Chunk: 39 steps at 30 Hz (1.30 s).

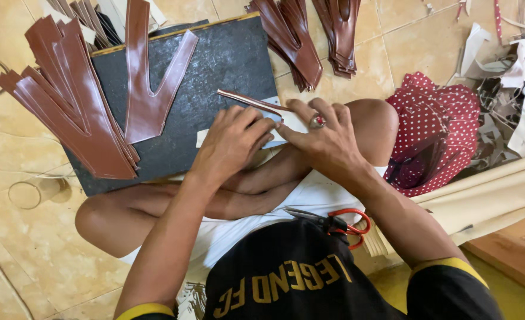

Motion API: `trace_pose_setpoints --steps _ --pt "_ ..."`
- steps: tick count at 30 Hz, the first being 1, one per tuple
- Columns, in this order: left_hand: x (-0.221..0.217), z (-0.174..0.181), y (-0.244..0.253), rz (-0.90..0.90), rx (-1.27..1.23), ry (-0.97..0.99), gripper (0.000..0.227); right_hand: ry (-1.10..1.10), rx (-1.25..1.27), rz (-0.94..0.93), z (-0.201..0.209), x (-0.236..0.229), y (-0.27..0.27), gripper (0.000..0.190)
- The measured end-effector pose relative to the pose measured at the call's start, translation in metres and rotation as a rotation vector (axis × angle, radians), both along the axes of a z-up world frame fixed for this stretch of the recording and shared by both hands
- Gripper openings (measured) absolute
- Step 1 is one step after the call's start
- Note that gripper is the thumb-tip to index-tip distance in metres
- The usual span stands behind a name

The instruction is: The person sits on the floor and repeatedly peels a white backing layer off brown V-shaped material pieces. They place the finished pieces into a pile and continue the process with new pieces from a stack.

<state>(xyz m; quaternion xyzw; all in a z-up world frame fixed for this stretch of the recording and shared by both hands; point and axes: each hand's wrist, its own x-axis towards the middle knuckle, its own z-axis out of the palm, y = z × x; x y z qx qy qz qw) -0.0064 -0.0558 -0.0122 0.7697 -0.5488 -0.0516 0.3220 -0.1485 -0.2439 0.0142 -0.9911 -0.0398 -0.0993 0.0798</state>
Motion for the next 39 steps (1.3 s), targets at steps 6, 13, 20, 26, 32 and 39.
trace_pose_setpoints --steps 6,13,20,26,32,39 --pt "-0.027 -0.006 -0.01 0.144 -0.085 0.002 0.014 0.002 0.849 -0.624 -0.062 -0.025 0.028 0.021" --pt "-0.038 -0.006 -0.026 0.196 -0.068 -0.049 0.008 0.044 1.741 -0.699 -0.08 0.007 0.03 0.024" --pt "-0.027 -0.008 -0.014 0.09 -0.053 0.029 0.011 0.102 1.826 -0.731 -0.081 0.016 0.022 0.019" --pt "-0.025 -0.006 -0.013 0.068 -0.057 0.031 0.011 0.156 1.748 -0.741 -0.092 0.019 0.012 0.02" --pt "-0.026 -0.005 -0.013 0.079 -0.028 0.036 0.014 0.19 1.747 -0.788 -0.11 0.03 0.004 0.018" --pt "-0.025 -0.006 -0.014 0.074 -0.063 0.035 0.012 0.277 1.62 -0.901 -0.142 0.045 -0.01 0.023"
